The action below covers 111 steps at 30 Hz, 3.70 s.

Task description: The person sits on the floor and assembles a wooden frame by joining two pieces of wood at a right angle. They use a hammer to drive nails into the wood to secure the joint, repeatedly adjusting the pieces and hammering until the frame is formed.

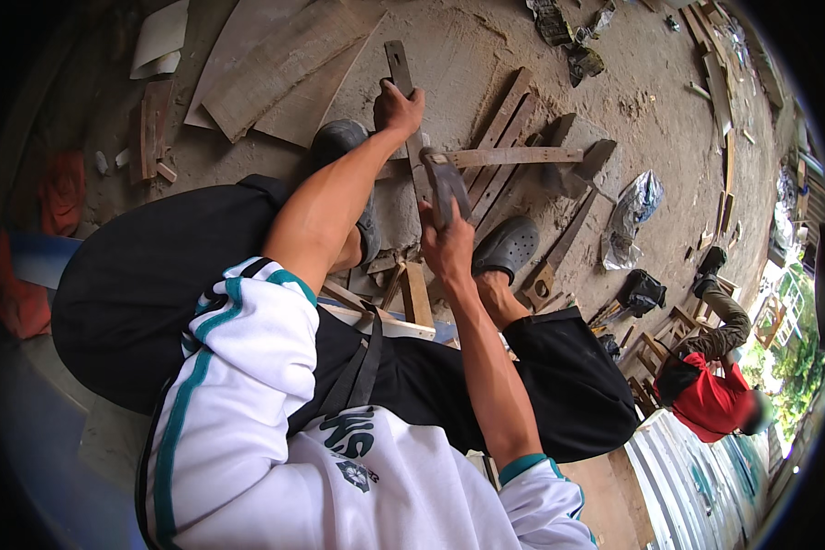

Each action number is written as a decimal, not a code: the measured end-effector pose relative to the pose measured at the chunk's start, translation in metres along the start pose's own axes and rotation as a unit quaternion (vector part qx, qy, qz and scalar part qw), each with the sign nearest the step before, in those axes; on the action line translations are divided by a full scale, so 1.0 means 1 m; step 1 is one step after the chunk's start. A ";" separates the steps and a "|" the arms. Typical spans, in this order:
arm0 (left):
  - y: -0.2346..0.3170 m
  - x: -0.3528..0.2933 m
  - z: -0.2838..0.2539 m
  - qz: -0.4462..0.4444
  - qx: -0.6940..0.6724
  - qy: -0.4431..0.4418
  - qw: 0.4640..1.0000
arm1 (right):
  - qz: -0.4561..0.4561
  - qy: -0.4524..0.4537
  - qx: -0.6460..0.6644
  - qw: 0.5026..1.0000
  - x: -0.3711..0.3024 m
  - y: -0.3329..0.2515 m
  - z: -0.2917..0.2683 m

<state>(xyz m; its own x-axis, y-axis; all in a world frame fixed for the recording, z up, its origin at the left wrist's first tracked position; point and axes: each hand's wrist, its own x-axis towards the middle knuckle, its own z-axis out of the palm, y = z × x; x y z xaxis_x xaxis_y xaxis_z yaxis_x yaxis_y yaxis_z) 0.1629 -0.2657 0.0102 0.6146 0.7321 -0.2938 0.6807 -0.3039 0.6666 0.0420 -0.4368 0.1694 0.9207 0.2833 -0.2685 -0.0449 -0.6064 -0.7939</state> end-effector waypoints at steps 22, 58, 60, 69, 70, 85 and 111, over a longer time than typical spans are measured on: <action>-0.005 0.004 0.005 0.004 0.009 -0.003 1.000 | -0.051 0.084 0.026 0.995 0.011 -0.018 -0.009; -0.004 0.001 0.002 0.016 0.028 0.025 0.999 | 0.324 -0.031 0.238 0.915 0.009 0.009 -0.020; -0.003 -0.001 0.003 0.015 0.014 0.010 1.000 | 0.355 -0.012 0.295 0.887 0.009 0.013 -0.017; -0.009 -0.003 0.002 0.017 0.036 0.036 0.999 | 0.405 -0.028 0.407 0.818 0.004 0.006 0.030; -0.008 -0.002 0.000 0.014 0.032 0.041 0.999 | 0.407 0.031 0.446 0.797 0.000 0.003 0.033; -0.003 -0.005 -0.006 -0.029 0.046 0.042 0.998 | 0.396 0.029 0.398 0.827 -0.012 0.005 0.055; -0.006 0.000 -0.006 -0.014 0.002 0.012 1.000 | 0.295 0.065 0.238 0.923 -0.022 0.026 0.032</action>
<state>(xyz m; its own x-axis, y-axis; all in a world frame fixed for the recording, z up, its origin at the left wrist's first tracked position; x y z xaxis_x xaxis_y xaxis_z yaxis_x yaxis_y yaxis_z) 0.1564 -0.2598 0.0101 0.5851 0.7553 -0.2952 0.6988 -0.2849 0.6562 0.0082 -0.4347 0.1368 0.7182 -0.1022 -0.6883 -0.6909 -0.2229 -0.6878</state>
